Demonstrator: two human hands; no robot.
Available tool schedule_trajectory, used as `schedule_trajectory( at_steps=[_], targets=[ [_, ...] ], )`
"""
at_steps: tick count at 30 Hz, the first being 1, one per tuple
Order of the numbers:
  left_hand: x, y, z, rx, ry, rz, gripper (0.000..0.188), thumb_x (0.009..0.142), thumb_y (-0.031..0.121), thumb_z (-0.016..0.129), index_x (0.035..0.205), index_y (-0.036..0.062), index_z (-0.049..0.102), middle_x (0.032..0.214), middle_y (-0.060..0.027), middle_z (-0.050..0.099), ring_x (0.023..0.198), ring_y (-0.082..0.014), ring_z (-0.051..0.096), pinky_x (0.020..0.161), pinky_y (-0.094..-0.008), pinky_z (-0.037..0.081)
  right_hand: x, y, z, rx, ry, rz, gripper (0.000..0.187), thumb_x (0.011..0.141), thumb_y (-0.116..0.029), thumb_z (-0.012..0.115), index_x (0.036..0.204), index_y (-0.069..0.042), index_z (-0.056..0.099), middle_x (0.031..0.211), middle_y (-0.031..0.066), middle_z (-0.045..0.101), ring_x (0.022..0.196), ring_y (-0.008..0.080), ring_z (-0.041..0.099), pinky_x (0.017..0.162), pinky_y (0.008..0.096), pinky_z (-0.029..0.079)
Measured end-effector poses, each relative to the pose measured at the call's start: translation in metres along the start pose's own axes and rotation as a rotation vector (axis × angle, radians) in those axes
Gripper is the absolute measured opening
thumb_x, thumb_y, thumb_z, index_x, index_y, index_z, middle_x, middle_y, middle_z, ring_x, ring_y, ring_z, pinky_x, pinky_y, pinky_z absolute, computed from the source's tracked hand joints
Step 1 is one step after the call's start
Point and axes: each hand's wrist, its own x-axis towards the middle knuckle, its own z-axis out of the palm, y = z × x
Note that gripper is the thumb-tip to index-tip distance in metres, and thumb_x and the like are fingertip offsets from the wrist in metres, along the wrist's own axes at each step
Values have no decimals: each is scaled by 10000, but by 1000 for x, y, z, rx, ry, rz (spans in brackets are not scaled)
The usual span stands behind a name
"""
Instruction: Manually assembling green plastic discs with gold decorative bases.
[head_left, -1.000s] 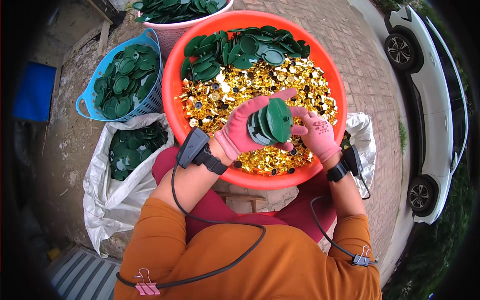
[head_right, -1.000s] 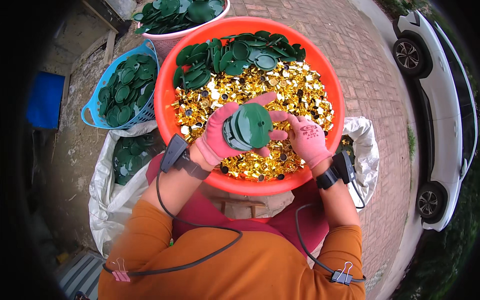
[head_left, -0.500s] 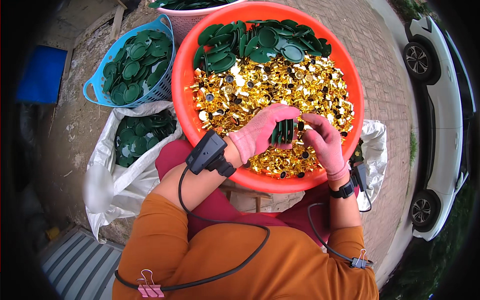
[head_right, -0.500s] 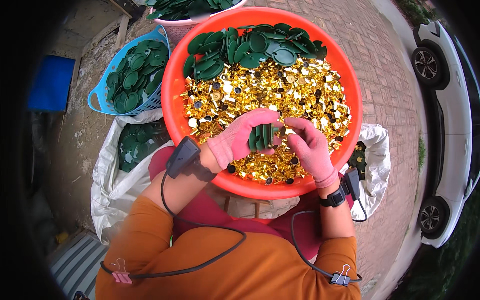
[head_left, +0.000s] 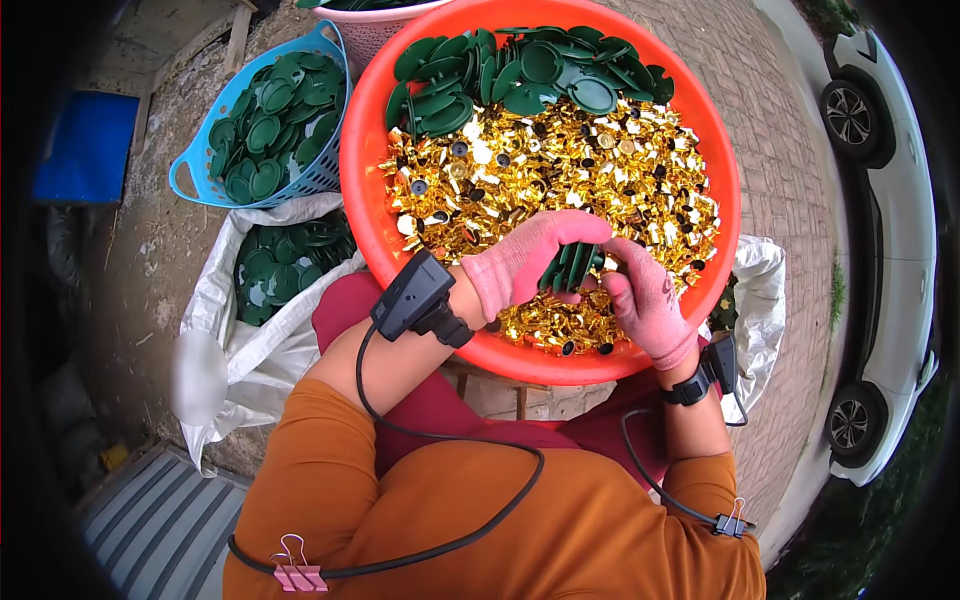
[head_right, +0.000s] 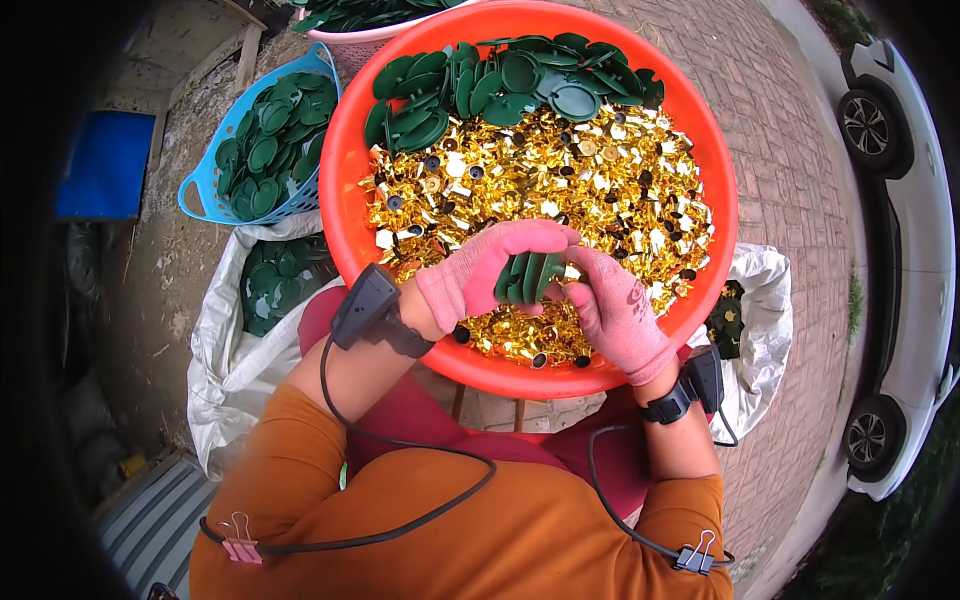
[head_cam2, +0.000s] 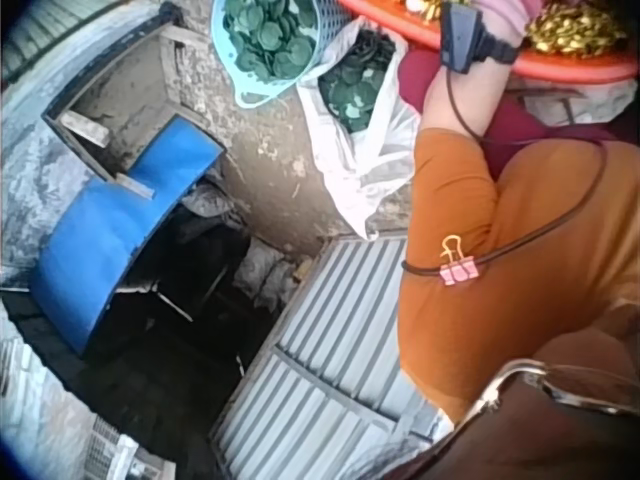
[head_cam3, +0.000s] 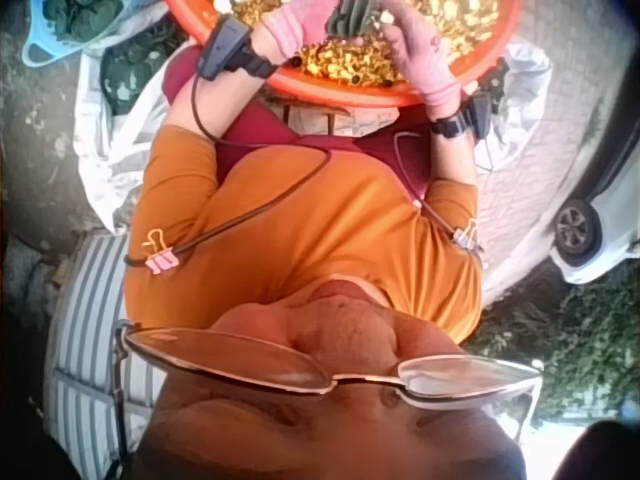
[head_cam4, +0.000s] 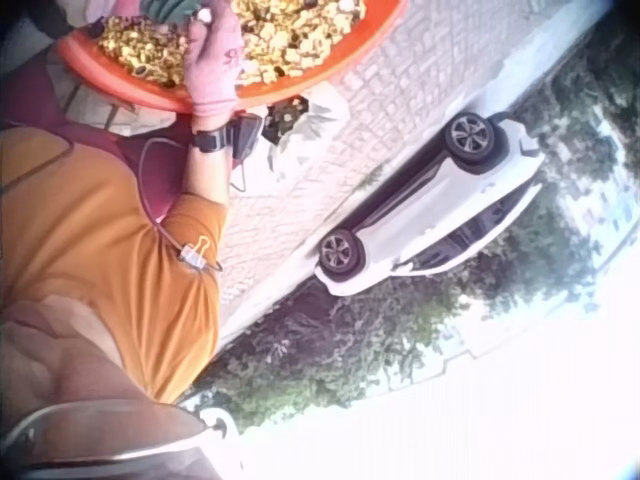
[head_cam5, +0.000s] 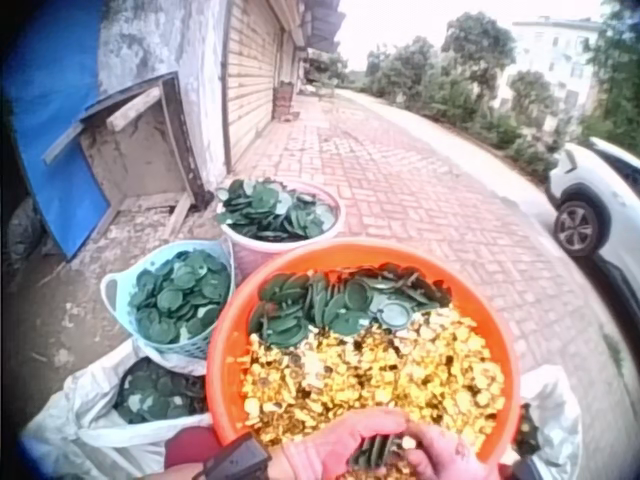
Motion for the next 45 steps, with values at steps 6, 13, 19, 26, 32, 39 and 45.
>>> schedule_trajectory(
  at_steps=[6, 13, 19, 26, 32, 39, 45],
  targets=[
    [-3, -17, 20, 1093, 189, 814, 557, 770, 257, 712, 1239, -9, 572, 1124, -216, 618, 1049, -348, 617, 921, -403, 491, -20, 11, 19, 860, 7, 440, 400, 975, -421, 566, 1147, -60, 555, 784, -13, 537, 616, 68, 472, 532, 224, 369],
    [4, -16, 12, 671, 119, 424, 478, 846, 243, 699, 1252, 17, 588, 1031, -90, 638, 931, -161, 631, 772, -307, 523, -2, -5, -4, 867, -201, 610, 303, 1015, -314, 406, 855, -105, 554, 609, -50, 424, 473, 46, 363, 433, 209, 263],
    [-13, -3, 19, 171, 47, 169, 486, 893, 236, 649, 1336, 75, 533, 1270, -60, 562, 926, -158, 650, 620, -290, 549, -34, -12, -44, 838, 61, 700, 328, 1006, -357, 461, 975, -72, 622, 668, 5, 577, 476, 73, 454, 431, 231, 313],
    [-18, 10, 18, 12, -16, 201, 370, 928, 262, 574, 1262, 102, 576, 1173, -20, 628, 889, -160, 673, 647, -311, 566, -118, 25, -125, -1157, 349, 668, 339, 900, -313, 622, 1094, -35, 645, 813, 100, 660, 695, 201, 640, 682, 342, 514],
    [-12, 5, 9, 69, 78, 134, 464, 900, 348, 629, 1294, 119, 541, 1128, -38, 632, 868, -162, 668, 645, -316, 559, -3, 16, -58, -500, 240, 299, 252, 869, -227, 656, 1090, -107, 671, 906, 121, 662, 786, 283, 650, 715, 399, 513],
    [-4, 8, 4, 33, 142, 150, 474, 909, 371, 625, 1307, 129, 534, 1130, -58, 628, 856, -172, 669, 652, -327, 559, 41, 56, -32, -677, 52, 190, 262, 815, -216, 689, 1063, -133, 669, 1059, 148, 623, 896, 346, 642, 755, 424, 533],
    [4, -2, 10, -56, 118, 7, 490, 901, 357, 639, 1313, 117, 530, 1112, -56, 633, 854, -178, 666, 623, -310, 554, 27, 41, -33, 323, 244, 388, 271, 895, -68, 626, 1163, -25, 639, 939, -16, 628, 740, 59, 542, 651, 233, 470]
  ],
)
